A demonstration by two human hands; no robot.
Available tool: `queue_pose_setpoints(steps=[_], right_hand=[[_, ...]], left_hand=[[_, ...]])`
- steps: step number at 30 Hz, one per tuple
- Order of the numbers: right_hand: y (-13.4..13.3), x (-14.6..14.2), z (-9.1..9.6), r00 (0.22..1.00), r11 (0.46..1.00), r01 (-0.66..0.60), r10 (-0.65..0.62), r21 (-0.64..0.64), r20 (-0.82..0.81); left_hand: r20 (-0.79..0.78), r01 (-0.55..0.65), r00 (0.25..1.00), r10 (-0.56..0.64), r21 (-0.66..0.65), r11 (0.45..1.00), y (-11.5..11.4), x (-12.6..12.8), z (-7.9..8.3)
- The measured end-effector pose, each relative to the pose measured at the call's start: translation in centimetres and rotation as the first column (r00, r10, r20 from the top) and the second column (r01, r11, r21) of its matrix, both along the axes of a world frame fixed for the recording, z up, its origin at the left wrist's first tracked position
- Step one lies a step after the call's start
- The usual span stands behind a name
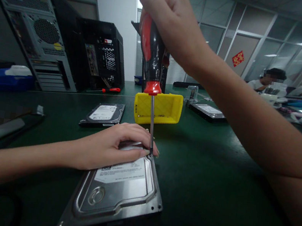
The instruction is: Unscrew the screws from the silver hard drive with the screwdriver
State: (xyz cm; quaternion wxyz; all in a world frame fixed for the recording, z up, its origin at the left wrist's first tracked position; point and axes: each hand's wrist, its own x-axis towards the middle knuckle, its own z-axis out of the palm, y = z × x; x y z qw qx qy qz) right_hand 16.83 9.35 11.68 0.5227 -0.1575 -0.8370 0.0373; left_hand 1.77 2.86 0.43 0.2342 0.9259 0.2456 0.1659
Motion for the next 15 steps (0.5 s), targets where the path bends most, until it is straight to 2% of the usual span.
queue_pose_setpoints(steps=[15], right_hand=[[-0.10,-0.11,0.01,1.000,0.999,0.026,-0.026,0.022,0.011]], left_hand=[[-0.007,0.008,1.000,-0.008,0.010,1.000,0.00,0.07,0.00]])
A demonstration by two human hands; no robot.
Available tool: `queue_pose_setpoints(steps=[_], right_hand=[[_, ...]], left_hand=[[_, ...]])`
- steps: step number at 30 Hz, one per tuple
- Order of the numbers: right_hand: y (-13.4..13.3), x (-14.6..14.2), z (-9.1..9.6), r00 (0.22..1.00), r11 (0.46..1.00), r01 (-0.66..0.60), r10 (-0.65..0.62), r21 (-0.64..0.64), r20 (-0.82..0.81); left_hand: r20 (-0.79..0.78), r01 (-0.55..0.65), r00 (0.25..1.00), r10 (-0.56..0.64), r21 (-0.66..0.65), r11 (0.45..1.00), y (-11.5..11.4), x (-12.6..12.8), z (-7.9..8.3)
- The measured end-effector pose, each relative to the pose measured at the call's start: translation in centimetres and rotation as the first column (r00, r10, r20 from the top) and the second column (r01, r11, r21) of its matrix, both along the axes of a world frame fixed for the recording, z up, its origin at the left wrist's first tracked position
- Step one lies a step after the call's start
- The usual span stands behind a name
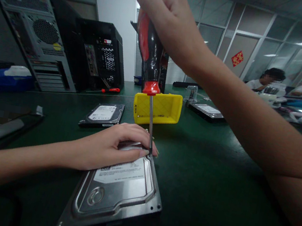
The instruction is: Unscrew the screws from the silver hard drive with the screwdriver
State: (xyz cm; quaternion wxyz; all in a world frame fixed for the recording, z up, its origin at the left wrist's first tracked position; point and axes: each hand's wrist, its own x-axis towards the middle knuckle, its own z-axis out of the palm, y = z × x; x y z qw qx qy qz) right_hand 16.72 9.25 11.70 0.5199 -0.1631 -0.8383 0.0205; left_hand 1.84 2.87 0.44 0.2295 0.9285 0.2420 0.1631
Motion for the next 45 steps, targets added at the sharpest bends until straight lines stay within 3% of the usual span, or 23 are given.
queue_pose_setpoints(steps=[8,20,26,45], right_hand=[[-1.0,-0.7,-0.4,0.996,0.996,0.085,-0.085,-0.015,0.000],[-1.3,-1.0,-0.2,0.999,1.000,0.003,-0.002,0.026,-0.041],[-1.2,-1.1,-0.5,1.000,0.997,0.030,-0.030,0.074,-0.003],[-1.3,-0.4,0.0,0.999,0.998,-0.042,0.042,0.042,-0.003]], left_hand=[[0.011,-0.006,1.000,0.006,-0.005,1.000,0.1,-0.1,-0.1],[0.018,0.004,1.000,-0.004,-0.017,1.000,0.0,-0.3,-0.2],[0.020,0.002,1.000,-0.002,-0.023,1.000,0.1,-0.3,-0.3],[0.006,0.002,1.000,-0.002,-0.012,1.000,0.1,-0.4,-0.2]])
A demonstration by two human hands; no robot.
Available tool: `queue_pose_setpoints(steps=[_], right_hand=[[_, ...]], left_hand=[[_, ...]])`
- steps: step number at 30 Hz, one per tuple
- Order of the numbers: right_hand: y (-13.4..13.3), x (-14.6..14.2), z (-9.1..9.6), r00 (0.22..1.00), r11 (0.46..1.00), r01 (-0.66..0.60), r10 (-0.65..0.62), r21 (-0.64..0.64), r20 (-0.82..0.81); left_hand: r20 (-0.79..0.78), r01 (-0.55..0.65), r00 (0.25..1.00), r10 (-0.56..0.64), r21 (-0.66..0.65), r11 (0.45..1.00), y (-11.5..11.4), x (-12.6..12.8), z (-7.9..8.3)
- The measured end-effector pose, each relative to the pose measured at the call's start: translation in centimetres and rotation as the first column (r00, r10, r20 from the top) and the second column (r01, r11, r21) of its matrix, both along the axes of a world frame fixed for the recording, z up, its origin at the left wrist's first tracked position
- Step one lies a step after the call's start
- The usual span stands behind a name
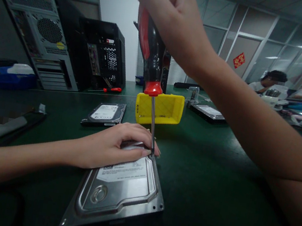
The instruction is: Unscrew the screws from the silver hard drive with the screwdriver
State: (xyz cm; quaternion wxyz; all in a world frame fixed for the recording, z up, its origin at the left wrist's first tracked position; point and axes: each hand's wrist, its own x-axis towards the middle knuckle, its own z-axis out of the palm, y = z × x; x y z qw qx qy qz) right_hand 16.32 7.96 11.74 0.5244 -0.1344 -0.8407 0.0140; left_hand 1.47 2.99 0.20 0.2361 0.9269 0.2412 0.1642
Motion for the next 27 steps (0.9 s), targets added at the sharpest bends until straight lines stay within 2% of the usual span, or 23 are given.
queue_pose_setpoints(steps=[3,16,24,27], right_hand=[[0.1,-0.1,0.0,0.999,0.999,-0.031,0.031,-0.009,-0.025],[0.9,0.3,0.3,0.999,1.000,-0.011,0.012,0.018,-0.044],[1.1,0.4,0.0,0.995,0.995,-0.093,0.094,0.041,-0.021],[1.1,0.2,-0.2,0.996,0.996,-0.089,0.090,0.027,-0.015]], left_hand=[[-0.006,-0.001,1.000,0.001,0.005,1.000,0.0,0.0,0.0],[-0.013,0.002,1.000,-0.002,0.011,1.000,-0.1,0.0,0.1],[-0.021,-0.012,1.000,0.012,0.004,1.000,0.0,0.1,0.0],[-0.015,-0.015,1.000,0.015,0.005,1.000,0.0,0.1,0.1]])
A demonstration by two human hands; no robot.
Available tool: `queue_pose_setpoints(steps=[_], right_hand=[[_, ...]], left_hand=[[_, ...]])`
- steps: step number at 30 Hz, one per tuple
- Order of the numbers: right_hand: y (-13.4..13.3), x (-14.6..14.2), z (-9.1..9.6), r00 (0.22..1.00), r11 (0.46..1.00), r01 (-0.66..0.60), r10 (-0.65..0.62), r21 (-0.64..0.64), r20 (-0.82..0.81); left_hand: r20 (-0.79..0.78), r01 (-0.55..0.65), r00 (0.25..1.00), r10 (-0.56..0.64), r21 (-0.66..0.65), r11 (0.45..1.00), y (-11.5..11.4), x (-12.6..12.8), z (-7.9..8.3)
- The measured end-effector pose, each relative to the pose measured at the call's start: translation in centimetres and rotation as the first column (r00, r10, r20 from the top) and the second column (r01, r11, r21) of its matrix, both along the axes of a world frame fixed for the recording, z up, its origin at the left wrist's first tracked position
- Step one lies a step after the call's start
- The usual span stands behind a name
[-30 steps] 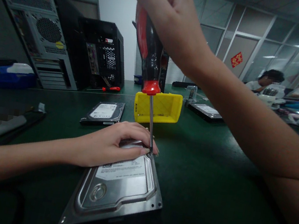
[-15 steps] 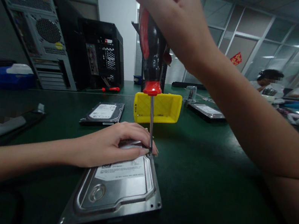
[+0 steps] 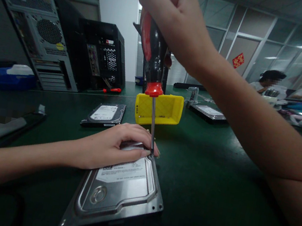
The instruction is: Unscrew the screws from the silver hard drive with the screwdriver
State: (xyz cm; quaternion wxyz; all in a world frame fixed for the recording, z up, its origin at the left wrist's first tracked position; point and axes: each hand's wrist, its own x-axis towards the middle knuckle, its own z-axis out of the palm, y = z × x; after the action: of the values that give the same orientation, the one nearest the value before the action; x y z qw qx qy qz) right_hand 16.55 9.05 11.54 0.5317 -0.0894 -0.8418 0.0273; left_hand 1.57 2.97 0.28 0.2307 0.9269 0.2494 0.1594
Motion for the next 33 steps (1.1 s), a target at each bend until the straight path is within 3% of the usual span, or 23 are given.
queue_pose_setpoints(steps=[28,33], right_hand=[[-1.3,-0.3,0.2,0.981,0.978,0.193,-0.190,-0.079,0.038],[-1.3,-0.5,0.0,0.985,0.983,0.170,-0.168,-0.071,0.043]], left_hand=[[0.015,0.011,1.000,-0.011,-0.005,1.000,0.0,0.1,0.0],[0.014,0.014,1.000,-0.014,-0.009,1.000,0.0,0.1,0.1]])
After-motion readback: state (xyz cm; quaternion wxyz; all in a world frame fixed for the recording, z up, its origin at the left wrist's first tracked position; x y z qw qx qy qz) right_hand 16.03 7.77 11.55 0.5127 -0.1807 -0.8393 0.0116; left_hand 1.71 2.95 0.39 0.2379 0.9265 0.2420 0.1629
